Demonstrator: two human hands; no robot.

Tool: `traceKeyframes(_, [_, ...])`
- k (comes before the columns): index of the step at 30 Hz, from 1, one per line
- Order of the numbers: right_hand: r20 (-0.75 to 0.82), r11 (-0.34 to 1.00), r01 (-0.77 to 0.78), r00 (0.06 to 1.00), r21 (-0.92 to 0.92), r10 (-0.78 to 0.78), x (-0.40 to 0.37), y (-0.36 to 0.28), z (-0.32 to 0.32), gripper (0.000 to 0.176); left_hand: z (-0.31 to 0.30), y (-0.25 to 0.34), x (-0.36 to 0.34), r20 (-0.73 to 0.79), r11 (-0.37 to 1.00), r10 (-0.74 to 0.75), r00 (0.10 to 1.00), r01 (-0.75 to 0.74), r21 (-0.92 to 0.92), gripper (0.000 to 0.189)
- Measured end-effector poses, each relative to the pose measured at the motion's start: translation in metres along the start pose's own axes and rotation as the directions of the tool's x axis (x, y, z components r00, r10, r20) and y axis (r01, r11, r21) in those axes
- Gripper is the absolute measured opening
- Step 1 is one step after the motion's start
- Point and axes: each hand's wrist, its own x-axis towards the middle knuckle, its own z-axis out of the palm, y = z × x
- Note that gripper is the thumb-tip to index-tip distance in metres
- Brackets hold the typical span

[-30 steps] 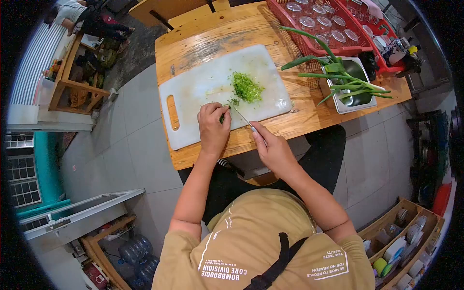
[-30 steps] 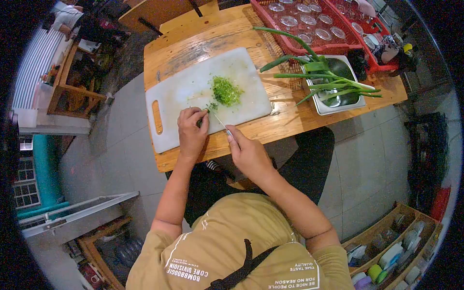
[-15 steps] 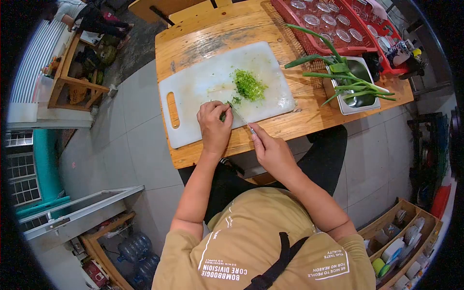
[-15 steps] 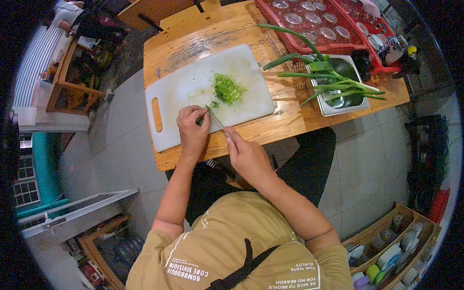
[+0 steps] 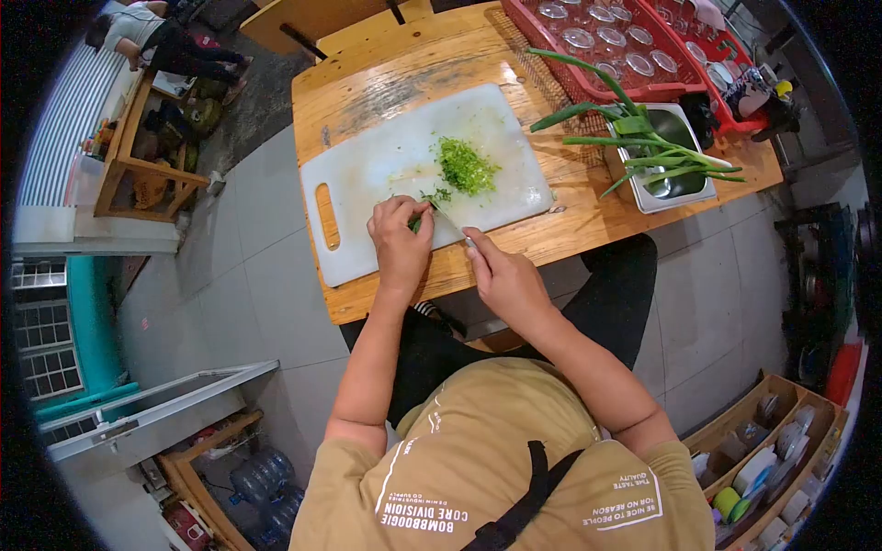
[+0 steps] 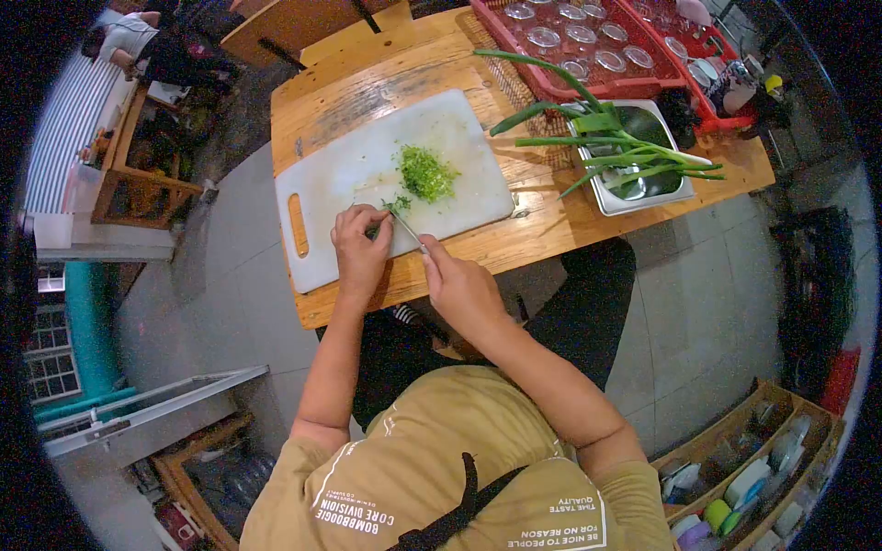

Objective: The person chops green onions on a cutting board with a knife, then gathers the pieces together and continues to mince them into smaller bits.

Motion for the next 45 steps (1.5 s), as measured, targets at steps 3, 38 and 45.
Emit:
traceKeyframes(3, [0.086,0.993,-0.118,0.989,0.019,0.116,-0.004,-0.002,-0.006,0.036,-0.005,0.002,-0.002,0.053,0.997,-0.065,0.996,0.067,-0.039,0.011])
traceKeyframes(38, [0.105,0.990,-0.136,0.986,0.021,0.133,-0.017,-0.007,-0.010,0.038,0.001,0.003,-0.003,0.010,0.998,-0.048,0.999,0.047,0.045,0.008])
traceKeyframes(45, [0.049,0.985,-0.119,0.992,0.123,0.114,-0.001,0.001,0.001,0.035,0.001,0.003,-0.003,-0.006,0.999,-0.038,0.999,0.039,0.025,0.009])
